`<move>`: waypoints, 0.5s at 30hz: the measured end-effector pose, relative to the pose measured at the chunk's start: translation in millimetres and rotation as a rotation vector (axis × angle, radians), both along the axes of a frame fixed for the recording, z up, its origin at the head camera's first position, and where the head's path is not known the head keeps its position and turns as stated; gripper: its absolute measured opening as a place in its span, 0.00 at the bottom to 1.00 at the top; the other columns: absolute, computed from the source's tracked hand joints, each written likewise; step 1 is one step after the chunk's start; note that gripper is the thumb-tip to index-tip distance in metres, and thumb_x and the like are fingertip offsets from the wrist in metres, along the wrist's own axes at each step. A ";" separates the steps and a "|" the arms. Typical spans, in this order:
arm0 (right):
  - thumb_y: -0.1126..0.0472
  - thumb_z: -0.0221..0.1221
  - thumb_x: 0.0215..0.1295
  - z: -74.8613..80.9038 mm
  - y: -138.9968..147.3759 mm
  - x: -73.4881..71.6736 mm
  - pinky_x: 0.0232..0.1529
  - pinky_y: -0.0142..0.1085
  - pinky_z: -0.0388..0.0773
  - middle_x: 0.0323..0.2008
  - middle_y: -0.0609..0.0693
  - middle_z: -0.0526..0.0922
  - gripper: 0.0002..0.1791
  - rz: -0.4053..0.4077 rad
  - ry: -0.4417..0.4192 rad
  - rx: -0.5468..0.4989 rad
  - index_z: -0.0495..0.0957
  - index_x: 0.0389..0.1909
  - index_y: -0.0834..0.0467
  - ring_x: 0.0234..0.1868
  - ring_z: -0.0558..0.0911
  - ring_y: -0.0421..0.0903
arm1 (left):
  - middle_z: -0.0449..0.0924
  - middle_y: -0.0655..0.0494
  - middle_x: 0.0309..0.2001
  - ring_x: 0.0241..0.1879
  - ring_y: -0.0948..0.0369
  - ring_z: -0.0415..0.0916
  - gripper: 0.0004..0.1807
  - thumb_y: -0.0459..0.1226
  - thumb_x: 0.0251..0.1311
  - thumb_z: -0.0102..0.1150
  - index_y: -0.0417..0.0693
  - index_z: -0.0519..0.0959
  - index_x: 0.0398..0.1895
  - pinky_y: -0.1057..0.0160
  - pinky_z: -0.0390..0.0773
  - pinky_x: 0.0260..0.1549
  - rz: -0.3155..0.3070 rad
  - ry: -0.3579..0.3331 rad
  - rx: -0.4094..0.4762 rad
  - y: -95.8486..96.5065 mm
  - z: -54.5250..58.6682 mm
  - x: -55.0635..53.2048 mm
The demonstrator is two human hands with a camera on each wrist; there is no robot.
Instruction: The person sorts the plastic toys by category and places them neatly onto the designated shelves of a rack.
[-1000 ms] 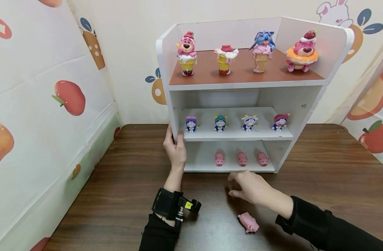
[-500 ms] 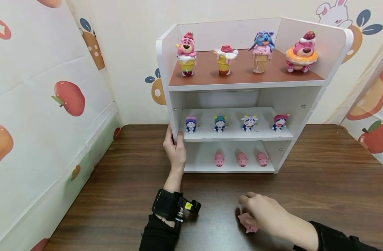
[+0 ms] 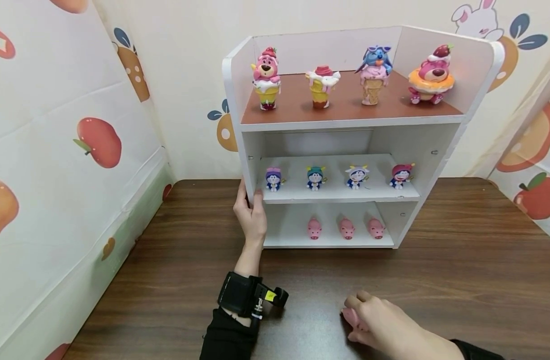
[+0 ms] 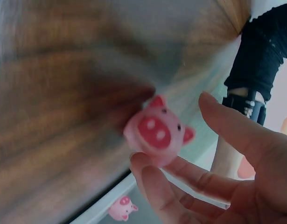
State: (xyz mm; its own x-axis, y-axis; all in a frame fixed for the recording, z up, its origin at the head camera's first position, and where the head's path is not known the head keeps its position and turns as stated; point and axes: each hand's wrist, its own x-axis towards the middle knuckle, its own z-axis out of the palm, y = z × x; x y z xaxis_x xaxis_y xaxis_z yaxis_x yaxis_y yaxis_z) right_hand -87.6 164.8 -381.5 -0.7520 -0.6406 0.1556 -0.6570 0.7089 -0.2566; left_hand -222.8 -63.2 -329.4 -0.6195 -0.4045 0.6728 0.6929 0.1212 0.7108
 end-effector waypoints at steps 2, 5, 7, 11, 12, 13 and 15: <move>0.59 0.69 0.37 -1.3 -0.4 0.9 0.19 0.30 0.67 0.23 0.40 0.67 0.16 0.009 -0.011 -0.008 0.72 0.26 0.56 0.21 0.67 0.34 | 0.67 0.34 0.54 0.53 0.50 0.65 0.23 0.19 0.52 0.42 0.25 0.64 0.55 0.51 0.64 0.51 -0.001 0.003 0.000 0.0 0.2 -0.1; 0.62 0.69 0.36 -2.6 -0.6 0.7 0.19 0.30 0.68 0.22 0.41 0.68 0.16 0.013 0.004 -0.007 0.72 0.26 0.57 0.22 0.69 0.35 | 0.67 0.34 0.54 0.53 0.50 0.65 0.23 0.19 0.52 0.42 0.25 0.63 0.55 0.51 0.64 0.51 -0.003 0.002 0.000 0.0 0.3 -0.2; 0.64 0.69 0.35 -3.3 -0.4 -0.9 0.20 0.30 0.69 0.23 0.42 0.70 0.16 0.018 0.025 -0.020 0.73 0.27 0.57 0.23 0.71 0.36 | 0.67 0.34 0.54 0.53 0.50 0.65 0.23 0.19 0.52 0.42 0.25 0.63 0.55 0.51 0.65 0.51 -0.002 0.001 -0.001 -0.1 0.2 -0.2; 0.66 0.69 0.34 -4.1 0.5 -7.7 0.20 0.26 0.68 0.23 0.41 0.70 0.16 0.038 0.064 -0.109 0.74 0.26 0.56 0.24 0.70 0.35 | 0.67 0.34 0.54 0.53 0.50 0.66 0.23 0.19 0.52 0.42 0.25 0.64 0.55 0.51 0.65 0.51 0.003 -0.001 -0.006 -0.2 -0.2 -0.2; 0.67 0.69 0.34 -4.2 1.0 -10.2 0.20 0.25 0.67 0.22 0.40 0.69 0.16 0.048 0.076 -0.141 0.73 0.25 0.56 0.23 0.69 0.33 | 0.67 0.34 0.54 0.53 0.50 0.66 0.23 0.19 0.52 0.42 0.25 0.64 0.55 0.51 0.65 0.51 0.004 -0.001 -0.007 -0.2 -0.3 -0.2; 0.68 0.68 0.35 -4.4 1.2 -13.0 0.19 0.24 0.65 0.21 0.39 0.68 0.15 0.057 0.088 -0.172 0.73 0.25 0.55 0.22 0.68 0.32 | 0.67 0.34 0.54 0.53 0.50 0.66 0.23 0.19 0.52 0.42 0.25 0.64 0.55 0.51 0.65 0.51 0.003 -0.002 -0.007 -0.3 -0.5 -0.3; 0.69 0.67 0.37 -4.4 1.9 -19.5 0.18 0.22 0.63 0.20 0.37 0.67 0.14 0.082 0.103 -0.222 0.73 0.24 0.55 0.21 0.66 0.30 | 0.67 0.35 0.54 0.53 0.50 0.66 0.23 0.19 0.53 0.42 0.25 0.64 0.55 0.51 0.65 0.51 0.000 -0.004 -0.007 -0.3 -0.7 -0.5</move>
State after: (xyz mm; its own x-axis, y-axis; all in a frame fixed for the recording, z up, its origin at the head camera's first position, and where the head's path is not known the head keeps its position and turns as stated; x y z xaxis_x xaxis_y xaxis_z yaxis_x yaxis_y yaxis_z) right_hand -107.0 166.7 -385.9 -0.6717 -0.6404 0.3724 -0.7408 0.5858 -0.3288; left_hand -223.3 -63.5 -330.1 -0.6223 -0.3997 0.6730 0.6899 0.1262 0.7128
